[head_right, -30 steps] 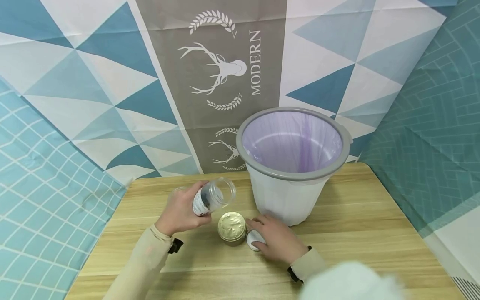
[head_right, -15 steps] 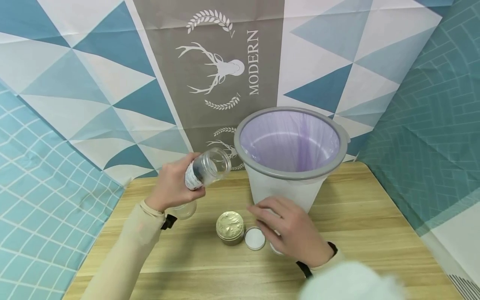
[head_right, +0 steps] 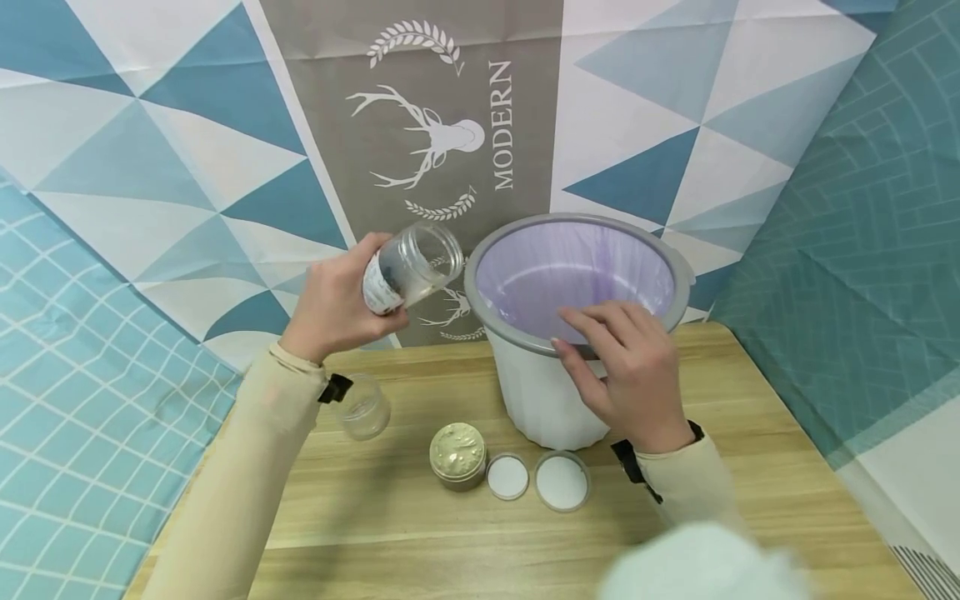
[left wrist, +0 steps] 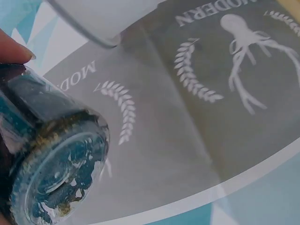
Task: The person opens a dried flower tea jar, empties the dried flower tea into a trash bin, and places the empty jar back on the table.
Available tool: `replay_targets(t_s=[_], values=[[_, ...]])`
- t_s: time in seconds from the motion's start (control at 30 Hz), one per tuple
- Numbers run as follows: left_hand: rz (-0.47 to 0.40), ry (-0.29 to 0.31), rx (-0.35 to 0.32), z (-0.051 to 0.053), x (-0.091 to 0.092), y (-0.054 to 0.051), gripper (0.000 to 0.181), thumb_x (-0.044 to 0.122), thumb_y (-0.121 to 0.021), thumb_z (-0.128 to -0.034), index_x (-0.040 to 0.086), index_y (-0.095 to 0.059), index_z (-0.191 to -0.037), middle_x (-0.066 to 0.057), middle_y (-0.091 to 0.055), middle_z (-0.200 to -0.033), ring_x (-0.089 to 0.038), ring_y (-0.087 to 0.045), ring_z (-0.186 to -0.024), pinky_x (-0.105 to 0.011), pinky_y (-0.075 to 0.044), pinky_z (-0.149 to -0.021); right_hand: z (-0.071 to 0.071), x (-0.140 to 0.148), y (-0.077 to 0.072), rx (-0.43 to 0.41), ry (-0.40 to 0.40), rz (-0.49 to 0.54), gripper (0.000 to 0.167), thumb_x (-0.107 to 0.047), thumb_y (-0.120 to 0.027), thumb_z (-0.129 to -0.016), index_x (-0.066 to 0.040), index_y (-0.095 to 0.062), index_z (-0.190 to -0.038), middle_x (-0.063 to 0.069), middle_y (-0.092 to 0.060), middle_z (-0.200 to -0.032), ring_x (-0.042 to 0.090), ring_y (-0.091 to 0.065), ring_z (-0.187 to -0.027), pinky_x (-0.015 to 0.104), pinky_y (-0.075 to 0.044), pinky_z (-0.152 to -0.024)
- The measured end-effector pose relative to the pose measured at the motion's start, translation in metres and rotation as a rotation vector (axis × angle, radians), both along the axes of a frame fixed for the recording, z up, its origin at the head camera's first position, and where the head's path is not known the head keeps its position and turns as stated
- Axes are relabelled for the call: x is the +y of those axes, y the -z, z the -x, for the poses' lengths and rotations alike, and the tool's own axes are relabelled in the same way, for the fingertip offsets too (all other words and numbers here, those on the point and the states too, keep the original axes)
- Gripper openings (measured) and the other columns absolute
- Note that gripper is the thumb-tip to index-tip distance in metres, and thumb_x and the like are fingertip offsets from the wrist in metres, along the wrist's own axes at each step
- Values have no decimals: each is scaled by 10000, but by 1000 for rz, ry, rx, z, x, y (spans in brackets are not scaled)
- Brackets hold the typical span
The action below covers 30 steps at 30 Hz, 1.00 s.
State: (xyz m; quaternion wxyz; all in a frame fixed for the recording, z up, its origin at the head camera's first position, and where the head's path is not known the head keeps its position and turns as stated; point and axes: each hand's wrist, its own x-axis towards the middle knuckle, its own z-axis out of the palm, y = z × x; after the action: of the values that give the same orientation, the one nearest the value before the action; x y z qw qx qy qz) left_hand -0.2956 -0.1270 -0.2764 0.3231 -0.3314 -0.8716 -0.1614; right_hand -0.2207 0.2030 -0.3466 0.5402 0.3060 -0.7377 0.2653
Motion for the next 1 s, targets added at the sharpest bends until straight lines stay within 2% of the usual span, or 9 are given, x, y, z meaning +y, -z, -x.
replay_targets(t_s=[0.1,0.27,0.37,0.47,0.63,0.73,1.0], values=[[35,-36,31,5,3,-13,787,280,-914,-594,84,-586,-1282,-93,-741,-1069,-291,-688,-776,-476,-558,-635,6,2,5,-7,55,-45,432,-379,-569,-1047,-23,-798,-957,111,-730,-820,311,-623,-703,439,-449,-662],[78,-87,47,13,9,-32,759,314,-896,-629,107,-584,-1288,-83,-743,-1144,-309,-682,-781,-501,-553,-646,12,4,12,11,129,-77,493,-375,-544,-1051,-52,-751,-741,77,-676,-653,265,-557,-563,408,-402,-530],[108,-113,42,18,11,-41,772,338,-896,-644,109,-574,-1308,-85,-735,-1198,-319,-691,-821,-513,-557,-663,13,4,14,27,153,-79,533,-376,-535,-1051,-74,-683,-637,55,-628,-578,245,-527,-497,386,-370,-489],[132,-133,53,23,12,-51,765,353,-893,-658,118,-568,-1309,-90,-735,-1182,-316,-689,-832,-516,-559,-663,14,3,15,39,173,-77,554,-375,-521,-1053,-103,-609,-579,26,-558,-520,216,-474,-449,356,-320,-460],[153,-137,85,29,15,-68,715,338,-864,-681,126,-561,-1293,-74,-722,-1085,-294,-662,-794,-500,-549,-658,16,0,15,53,196,-65,566,-370,-502,-1053,-152,-461,-532,-19,-427,-481,169,-377,-422,314,-238,-447],[169,-138,86,31,20,-77,705,333,-852,-687,136,-552,-1293,-63,-704,-1055,-294,-650,-788,-503,-540,-665,17,0,15,58,210,-63,565,-361,-492,-1050,-164,-416,-526,-29,-406,-481,158,-354,-419,301,-214,-448],[212,-135,90,34,39,-90,707,333,-846,-724,152,-538,-1334,-50,-699,-1134,-287,-659,-837,-522,-549,-681,17,-2,14,60,217,-46,550,-328,-495,-1031,-181,-369,-517,-47,-376,-478,140,-325,-420,280,-184,-458]])
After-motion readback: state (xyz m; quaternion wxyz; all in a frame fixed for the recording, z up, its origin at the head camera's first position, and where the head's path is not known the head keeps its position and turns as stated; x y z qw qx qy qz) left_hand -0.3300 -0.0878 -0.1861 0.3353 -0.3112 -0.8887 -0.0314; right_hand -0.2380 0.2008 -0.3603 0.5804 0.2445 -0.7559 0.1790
